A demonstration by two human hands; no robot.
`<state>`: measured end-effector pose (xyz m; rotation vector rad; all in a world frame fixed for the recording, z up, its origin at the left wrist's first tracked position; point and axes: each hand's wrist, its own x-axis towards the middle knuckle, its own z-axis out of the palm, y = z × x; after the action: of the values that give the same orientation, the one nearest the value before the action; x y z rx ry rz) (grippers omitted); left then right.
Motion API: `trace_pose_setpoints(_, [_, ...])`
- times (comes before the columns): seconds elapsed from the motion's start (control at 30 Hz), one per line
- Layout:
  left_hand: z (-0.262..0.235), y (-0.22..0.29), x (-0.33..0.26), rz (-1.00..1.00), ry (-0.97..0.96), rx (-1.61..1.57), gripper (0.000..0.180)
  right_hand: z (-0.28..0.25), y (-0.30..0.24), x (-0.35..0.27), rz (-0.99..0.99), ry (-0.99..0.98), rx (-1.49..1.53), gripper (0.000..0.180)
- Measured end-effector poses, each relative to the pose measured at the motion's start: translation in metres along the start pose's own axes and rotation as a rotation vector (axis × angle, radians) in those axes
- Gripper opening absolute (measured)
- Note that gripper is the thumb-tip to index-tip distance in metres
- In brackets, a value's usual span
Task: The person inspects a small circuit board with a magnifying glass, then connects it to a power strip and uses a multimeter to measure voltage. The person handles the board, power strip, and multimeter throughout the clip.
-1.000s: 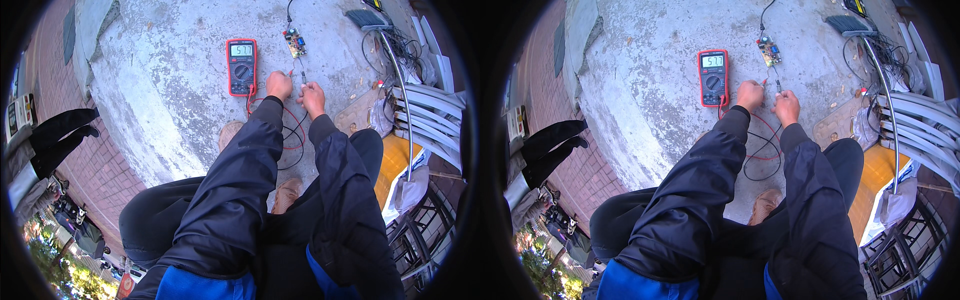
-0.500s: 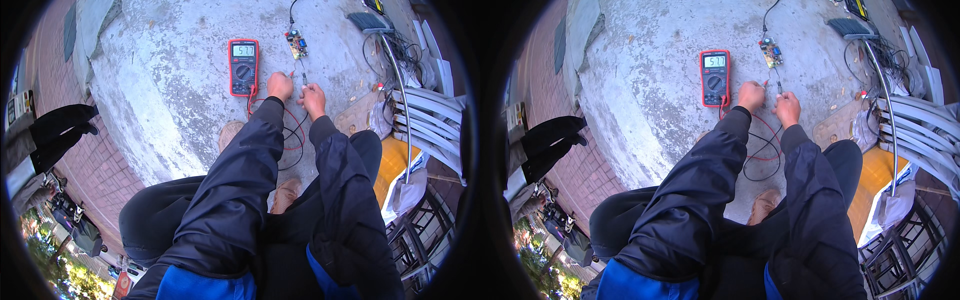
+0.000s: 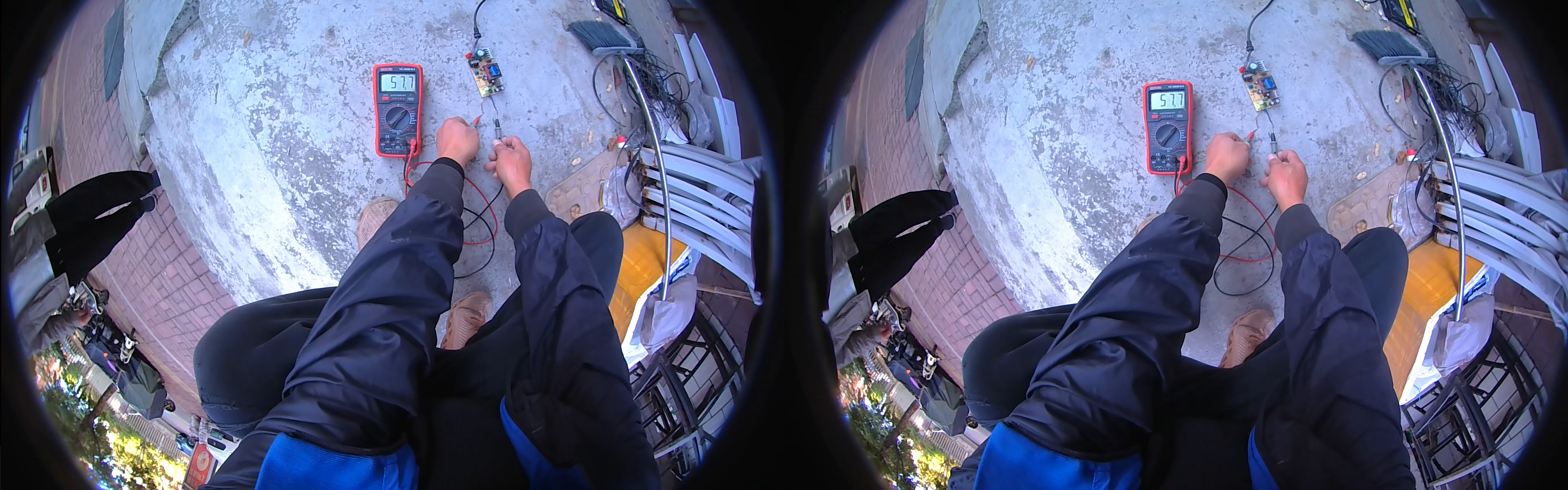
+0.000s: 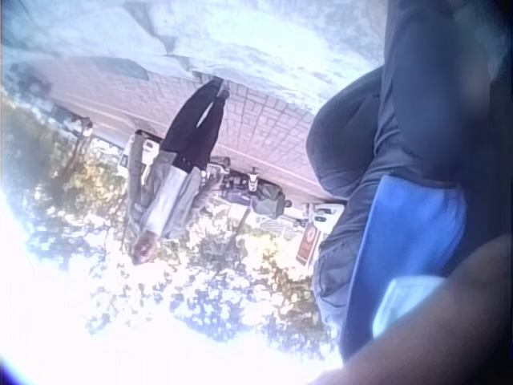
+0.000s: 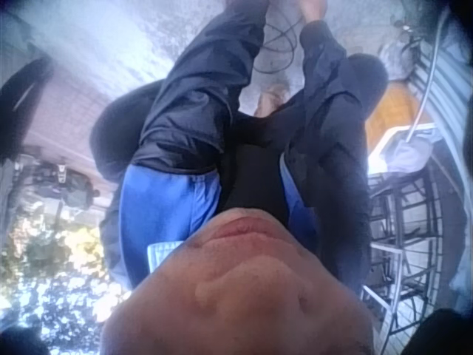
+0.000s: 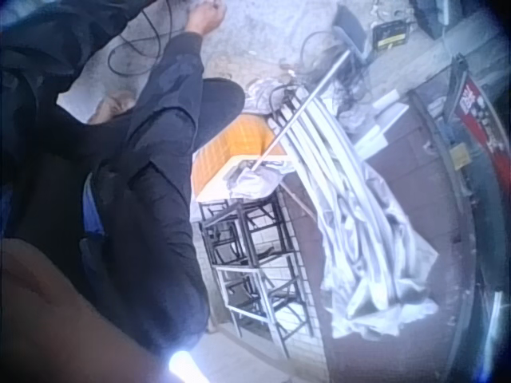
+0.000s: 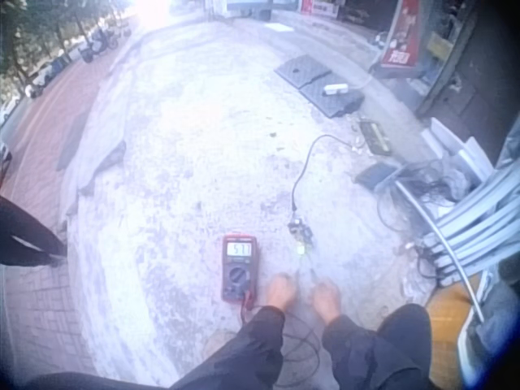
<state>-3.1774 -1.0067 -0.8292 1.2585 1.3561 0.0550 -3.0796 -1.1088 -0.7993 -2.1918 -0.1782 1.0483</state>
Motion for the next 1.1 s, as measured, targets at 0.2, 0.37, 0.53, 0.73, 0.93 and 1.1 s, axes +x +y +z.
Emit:
trace_pose_setpoints(0.2, [0.001, -0.001, 0.002, -0.003, -0.002, -0.001, 0.03, -0.001, 0.0, 0.0, 0.003, -0.021, -0.016, 0.02])
trace_pose_setpoints(0.37, [0.003, -0.004, 0.006, -0.014, -0.011, 0.001, 0.03, 0.001, 0.004, 0.003, -0.018, 0.004, 0.011, 0.018])
trace_pose_setpoints(0.53, [0.003, -0.002, 0.004, -0.03, -0.01, 0.002, 0.03, 0.0, 0.003, 0.002, -0.016, 0.0, 0.03, 0.019])
trace_pose_setpoints(0.73, [0.002, -0.002, 0.002, -0.016, 0.007, 0.007, 0.029, -0.003, -0.001, 0.001, 0.01, -0.032, -0.011, 0.018])
trace_pose_setpoints(0.93, [0.009, -0.011, 0.01, 0.079, 0.072, 0.075, 0.022, -0.002, -0.001, 0.002, 0.006, -0.028, -0.009, 0.017])
trace_pose_setpoints(1.1, [0.011, -0.014, 0.011, 0.088, 0.068, 0.059, 0.022, -0.001, 0.0, 0.0, 0.008, -0.013, -0.001, 0.017])
